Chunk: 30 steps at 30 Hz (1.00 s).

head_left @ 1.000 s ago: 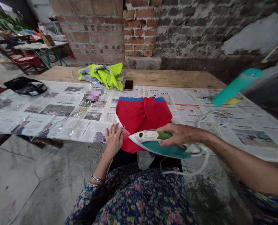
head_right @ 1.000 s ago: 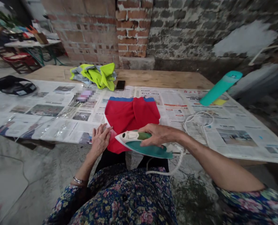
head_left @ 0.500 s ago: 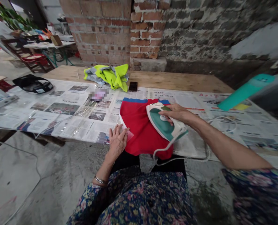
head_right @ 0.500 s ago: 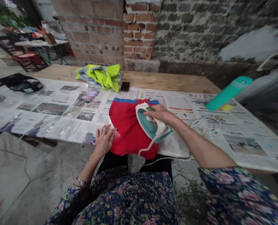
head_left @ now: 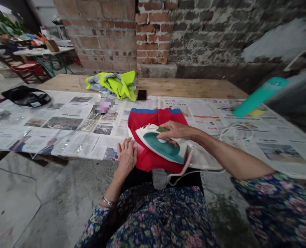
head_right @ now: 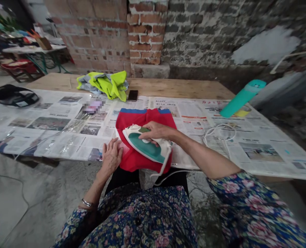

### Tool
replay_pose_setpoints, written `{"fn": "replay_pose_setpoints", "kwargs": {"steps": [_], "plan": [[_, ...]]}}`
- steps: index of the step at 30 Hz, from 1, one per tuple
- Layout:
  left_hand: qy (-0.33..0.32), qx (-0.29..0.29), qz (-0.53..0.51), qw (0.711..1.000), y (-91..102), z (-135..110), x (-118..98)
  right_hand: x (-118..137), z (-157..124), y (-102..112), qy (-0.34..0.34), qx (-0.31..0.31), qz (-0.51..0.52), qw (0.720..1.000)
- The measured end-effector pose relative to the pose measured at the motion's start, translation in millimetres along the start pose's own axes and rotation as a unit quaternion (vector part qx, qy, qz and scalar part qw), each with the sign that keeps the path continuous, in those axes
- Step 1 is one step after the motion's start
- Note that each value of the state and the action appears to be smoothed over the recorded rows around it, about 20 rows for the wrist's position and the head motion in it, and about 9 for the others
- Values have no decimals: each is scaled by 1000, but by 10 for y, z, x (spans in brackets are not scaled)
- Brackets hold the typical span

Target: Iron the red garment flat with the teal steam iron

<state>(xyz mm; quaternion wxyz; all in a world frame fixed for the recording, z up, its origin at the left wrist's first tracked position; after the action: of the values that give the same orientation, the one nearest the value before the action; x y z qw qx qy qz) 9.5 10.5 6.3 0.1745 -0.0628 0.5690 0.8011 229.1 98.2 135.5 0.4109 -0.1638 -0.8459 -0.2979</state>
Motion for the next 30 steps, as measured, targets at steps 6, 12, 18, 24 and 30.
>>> {"fn": "replay_pose_setpoints", "kwargs": {"steps": [6, 12, 18, 24, 30], "plan": [[-4, 2, 3, 1000, -5, -15, -42, -165, -284, 239, -54, -70, 6, 996], [-12, 8, -2, 1000, -28, -48, -41, -16, 233, 530, -99, -177, 75, 976], [-18, -16, 8, 1000, -60, -78, -49, 396, 985, 501, -147, -240, 144, 949], [-23, -39, 6, 999, -91, -76, -49, 710, 1243, 243, -70, -116, 110, 985], [-16, -78, 1, 997, -88, -76, -61, 607, 691, -2, 0, 55, -14, 998]]}}
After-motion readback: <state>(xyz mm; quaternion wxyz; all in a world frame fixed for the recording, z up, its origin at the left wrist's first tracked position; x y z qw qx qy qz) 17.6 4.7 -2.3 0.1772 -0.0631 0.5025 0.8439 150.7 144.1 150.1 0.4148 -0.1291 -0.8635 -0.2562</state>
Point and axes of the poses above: each hand's wrist, its own z-axis towards the middle knuckle, its own y-axis out of the back of the hand, x = y × z, the point moved 4 cm from there along z, towards the middle knuckle, and after that the axes turned 10 degrees about -y, right-handed, at the moved point
